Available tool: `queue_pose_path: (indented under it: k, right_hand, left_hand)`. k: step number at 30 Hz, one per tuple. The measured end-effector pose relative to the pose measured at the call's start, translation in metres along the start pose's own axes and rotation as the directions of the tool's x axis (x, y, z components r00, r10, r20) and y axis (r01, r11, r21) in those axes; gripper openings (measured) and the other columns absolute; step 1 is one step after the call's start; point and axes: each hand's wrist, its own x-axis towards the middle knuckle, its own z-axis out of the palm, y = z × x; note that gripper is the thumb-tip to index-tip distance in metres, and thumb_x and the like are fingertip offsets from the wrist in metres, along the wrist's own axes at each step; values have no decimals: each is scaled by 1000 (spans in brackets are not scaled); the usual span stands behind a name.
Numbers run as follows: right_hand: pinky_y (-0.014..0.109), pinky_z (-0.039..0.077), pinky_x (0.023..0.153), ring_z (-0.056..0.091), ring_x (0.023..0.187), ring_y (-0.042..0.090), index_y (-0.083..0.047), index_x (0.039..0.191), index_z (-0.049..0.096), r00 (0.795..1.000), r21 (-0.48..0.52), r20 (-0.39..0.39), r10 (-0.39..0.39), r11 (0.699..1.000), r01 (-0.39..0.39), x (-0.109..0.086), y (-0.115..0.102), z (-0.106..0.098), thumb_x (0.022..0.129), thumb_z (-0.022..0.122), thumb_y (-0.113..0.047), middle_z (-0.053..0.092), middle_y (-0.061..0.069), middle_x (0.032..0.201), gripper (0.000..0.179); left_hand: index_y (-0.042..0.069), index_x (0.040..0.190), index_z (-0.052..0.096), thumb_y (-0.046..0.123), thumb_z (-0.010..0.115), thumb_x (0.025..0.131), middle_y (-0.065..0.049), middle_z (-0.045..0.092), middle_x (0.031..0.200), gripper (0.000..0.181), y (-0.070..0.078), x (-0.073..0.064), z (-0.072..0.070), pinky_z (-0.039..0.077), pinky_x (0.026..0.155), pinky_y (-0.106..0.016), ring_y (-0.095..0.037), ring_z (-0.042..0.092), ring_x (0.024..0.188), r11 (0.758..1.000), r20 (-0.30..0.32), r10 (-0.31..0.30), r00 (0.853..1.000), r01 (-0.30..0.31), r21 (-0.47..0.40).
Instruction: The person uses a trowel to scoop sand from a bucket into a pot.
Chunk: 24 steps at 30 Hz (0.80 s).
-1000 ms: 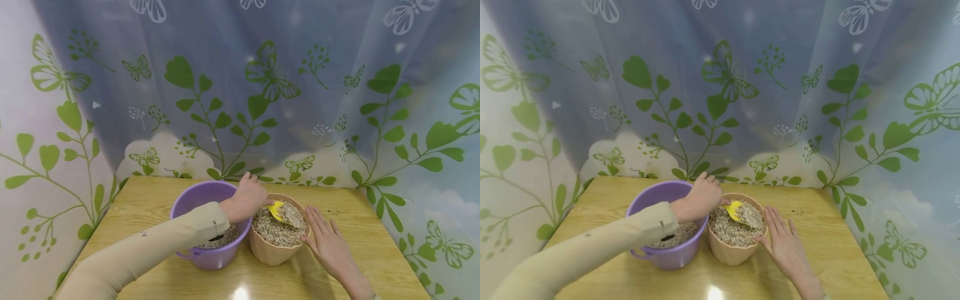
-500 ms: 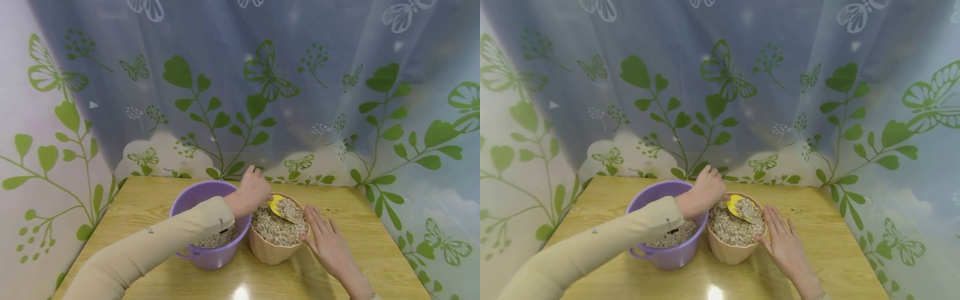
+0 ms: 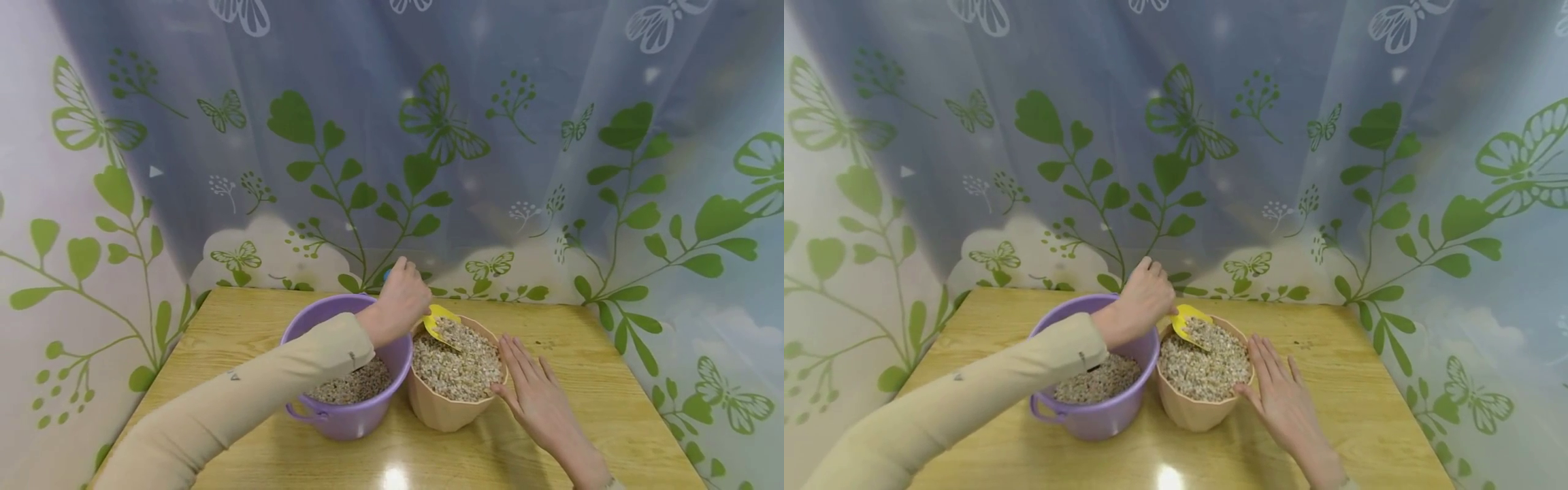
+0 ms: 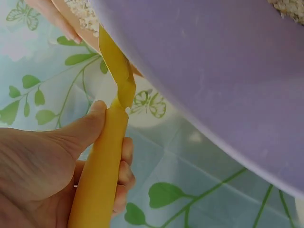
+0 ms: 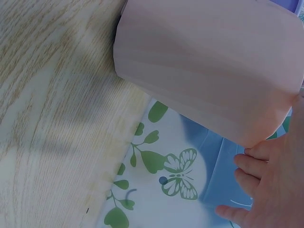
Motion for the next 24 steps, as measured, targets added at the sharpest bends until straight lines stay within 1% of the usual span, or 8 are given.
queue_pose_path:
  k: [3,4,7,10,16,18,21,24]
  right_hand:
    - [64,25,114,25,152,33,-14,163,14,1000,2,5,-2,1000,2,0,0,0,104,52,-46,24,12,166,77]
    - [64,25,113,25,152,33,-14,163,14,1000,1,4,-3,1000,3,0,1,0,104,52,-46,24,13,166,77]
    - [65,25,113,26,151,33,-13,163,16,1000,-2,5,-5,1000,5,0,1,1,104,51,-46,25,13,166,76]
    - [65,26,113,27,151,33,-11,162,18,1000,-3,1,-7,1000,7,-1,1,0,104,52,-46,27,15,165,75]
    - [65,26,112,27,151,34,-12,162,18,1000,-3,-2,-12,1000,12,-1,0,-1,104,52,-46,27,15,165,75]
    - [65,26,112,27,151,33,-12,162,19,1000,-1,0,-13,1000,13,-1,0,-1,104,52,-46,26,14,165,75]
    - [65,26,112,26,151,33,-12,162,18,1000,1,3,-16,1000,16,-1,0,-1,104,51,-46,25,14,166,75]
    - [65,26,112,26,152,33,-13,162,17,1000,3,0,-18,1000,18,-1,0,-1,104,51,-46,26,14,165,75]
  left_hand:
    - [22,67,65,60,59,93,6,51,65,47,-3,-2,-2,33,76,-29,-13,40,68,999,-3,-16,1000,16,36]
    - [21,66,64,55,61,95,6,52,64,45,-5,-3,-3,33,76,-29,-13,39,67,998,-3,-20,1000,20,54]
    - [20,63,58,34,62,101,6,53,64,40,-8,-6,-8,33,77,-30,-14,39,66,993,10,-25,1000,24,113]
    - [19,60,49,13,56,101,4,48,62,42,-9,-10,-15,28,75,-31,-15,35,65,982,17,-14,1000,10,190]
    - [19,61,40,10,52,103,4,37,62,45,-11,-19,-28,18,73,-34,-16,26,66,949,12,8,1000,-11,316]
    - [19,62,38,10,52,103,4,35,63,44,-14,-22,-31,18,74,-34,-15,25,68,947,13,-4,1000,0,322]
    - [18,64,41,12,55,103,3,36,66,41,-22,-26,-32,21,75,-33,-16,27,70,960,-5,-51,999,51,275]
    - [18,65,48,33,58,103,3,42,69,43,-31,-32,-28,27,76,-31,-16,32,71,978,-48,-124,991,130,164]
